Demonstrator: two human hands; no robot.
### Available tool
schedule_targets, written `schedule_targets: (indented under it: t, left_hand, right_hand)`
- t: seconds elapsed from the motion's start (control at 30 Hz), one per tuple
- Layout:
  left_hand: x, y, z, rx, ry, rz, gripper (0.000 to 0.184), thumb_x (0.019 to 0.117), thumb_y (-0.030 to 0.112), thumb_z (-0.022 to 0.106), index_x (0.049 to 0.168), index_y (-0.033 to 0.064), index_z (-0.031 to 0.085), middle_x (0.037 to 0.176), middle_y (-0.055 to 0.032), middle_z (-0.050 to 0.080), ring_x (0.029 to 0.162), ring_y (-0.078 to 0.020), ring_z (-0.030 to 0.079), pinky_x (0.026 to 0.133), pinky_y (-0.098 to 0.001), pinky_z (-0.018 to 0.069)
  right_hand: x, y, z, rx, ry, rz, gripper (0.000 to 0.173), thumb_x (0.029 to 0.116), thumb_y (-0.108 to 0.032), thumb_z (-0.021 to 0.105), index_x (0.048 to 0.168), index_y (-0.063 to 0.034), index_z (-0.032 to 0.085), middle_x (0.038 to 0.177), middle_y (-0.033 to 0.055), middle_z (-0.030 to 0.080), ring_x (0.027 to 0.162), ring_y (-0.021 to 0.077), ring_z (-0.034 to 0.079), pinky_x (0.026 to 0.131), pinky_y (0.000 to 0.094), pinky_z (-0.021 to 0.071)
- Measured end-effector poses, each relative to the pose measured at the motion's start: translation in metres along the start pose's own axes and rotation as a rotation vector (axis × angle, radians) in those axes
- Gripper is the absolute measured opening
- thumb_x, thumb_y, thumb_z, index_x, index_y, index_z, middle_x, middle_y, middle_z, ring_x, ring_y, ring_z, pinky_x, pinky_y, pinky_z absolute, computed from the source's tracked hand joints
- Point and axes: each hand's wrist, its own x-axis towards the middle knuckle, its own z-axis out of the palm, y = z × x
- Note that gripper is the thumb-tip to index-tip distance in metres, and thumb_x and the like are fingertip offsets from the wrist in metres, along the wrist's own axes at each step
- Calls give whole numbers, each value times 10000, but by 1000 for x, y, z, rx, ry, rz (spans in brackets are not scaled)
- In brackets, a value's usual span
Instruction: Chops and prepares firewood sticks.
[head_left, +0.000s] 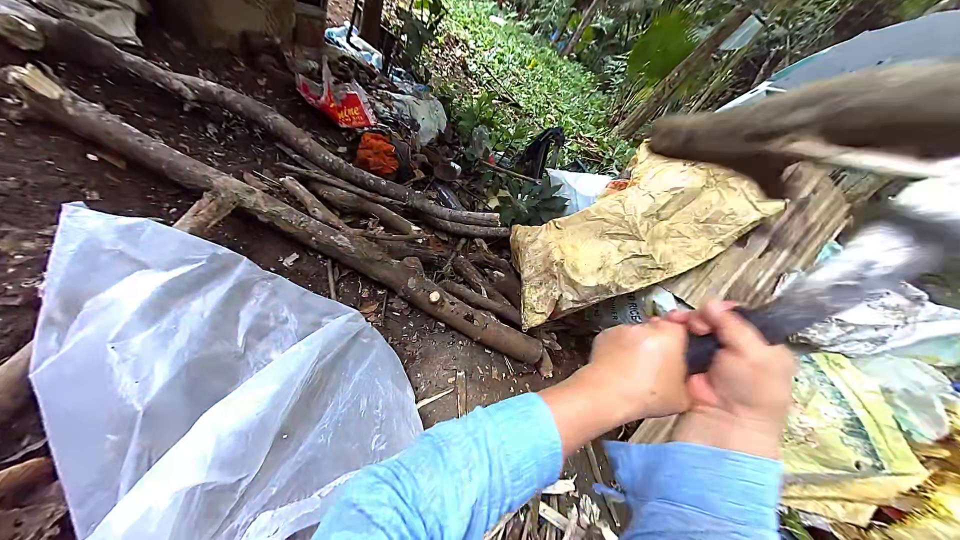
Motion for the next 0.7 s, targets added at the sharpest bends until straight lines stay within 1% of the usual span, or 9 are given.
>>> schedule_targets:
  t: [0.1, 0.17, 0.2, 0.27, 0.3, 0.33, 0.4, 0.5, 0.7]
  left_hand:
    - [16, -1, -6, 17, -26, 53, 424, 869, 74, 716, 1270, -17, 615, 1164, -189, 695, 1127, -343, 666, 915, -560, 528]
    - [11, -42, 10, -82, -1, -14, 506, 877, 144, 751, 1341, 1, 610, 1180, -207, 706, 1126, -367, 679, 940, -601, 525]
    - [0, -77, 28, -138, 17, -99, 556, 887, 196, 763, 1385, 13, 598, 1191, -223, 709, 1125, -380, 684, 957, -611, 522]
    - [-34, -165, 77, -244, -2, -405, 626, 908, 254, 749, 1460, 46, 540, 1230, -242, 691, 1151, -390, 676, 1000, -605, 517]
    - [-52, -207, 102, -289, -20, -584, 584, 927, 261, 728, 1437, 41, 547, 1237, -250, 678, 1156, -393, 664, 1004, -599, 510]
    - [-67, -240, 121, -297, -38, -733, 525, 941, 279, 708, 1376, 16, 580, 1217, -258, 671, 1136, -398, 659, 982, -596, 508]
    - [-74, -271, 123, -188, -138, -864, 527, 934, 323, 692, 1329, -9, 588, 1206, -250, 670, 1123, -392, 665, 956, -589, 522]
    - [-66, -259, 113, -77, -243, -866, 567, 892, 312, 713, 1331, -17, 572, 1213, -245, 667, 1128, -387, 668, 944, -592, 531]
    - [-81, -206, 113, 12, -317, -784, 674, 863, 275, 745, 1407, -40, 501, 1230, -264, 658, 1152, -403, 661, 959, -586, 531]
  right_hand:
    - [13, -1, 3, 34, 42, -79, 217, 1040, -14, 446, 876, -115, 546, 586, -59, 622, 542, 79, 659, 599, 247, 616]
    - [-2, 35, 10, -124, 62, 15, 113, 1013, -14, 509, 924, -72, 546, 621, -50, 640, 570, 58, 662, 610, 232, 608]
    - [-19, 67, 13, -262, 59, 123, 23, 994, -26, 576, 988, -10, 562, 679, -10, 657, 616, 64, 672, 639, 244, 610]
    - [-61, 155, 19, -513, -30, 480, 286, 962, -83, 699, 1151, 116, 617, 889, 160, 698, 786, 200, 686, 781, 383, 593]
    - [-82, 202, 24, -595, -91, 674, 329, 952, -108, 721, 1172, 117, 625, 949, 198, 696, 840, 247, 680, 822, 433, 574]
    - [-99, 244, 29, -633, -112, 830, 287, 942, -111, 729, 1113, 101, 638, 908, 180, 677, 791, 236, 655, 774, 427, 556]
    - [-110, 283, 40, -570, -75, 991, 201, 940, -84, 715, 1026, 81, 639, 814, 142, 642, 687, 206, 616, 686, 391, 543]
    - [-104, 275, 36, -338, 65, 1037, 101, 951, -15, 663, 989, 54, 600, 708, 86, 567, 570, 155, 563, 574, 310, 533]
    - [-121, 230, 7, -73, 170, 982, 93, 927, 76, 627, 976, 40, 557, 668, 79, 568, 529, 133, 562, 525, 272, 530]
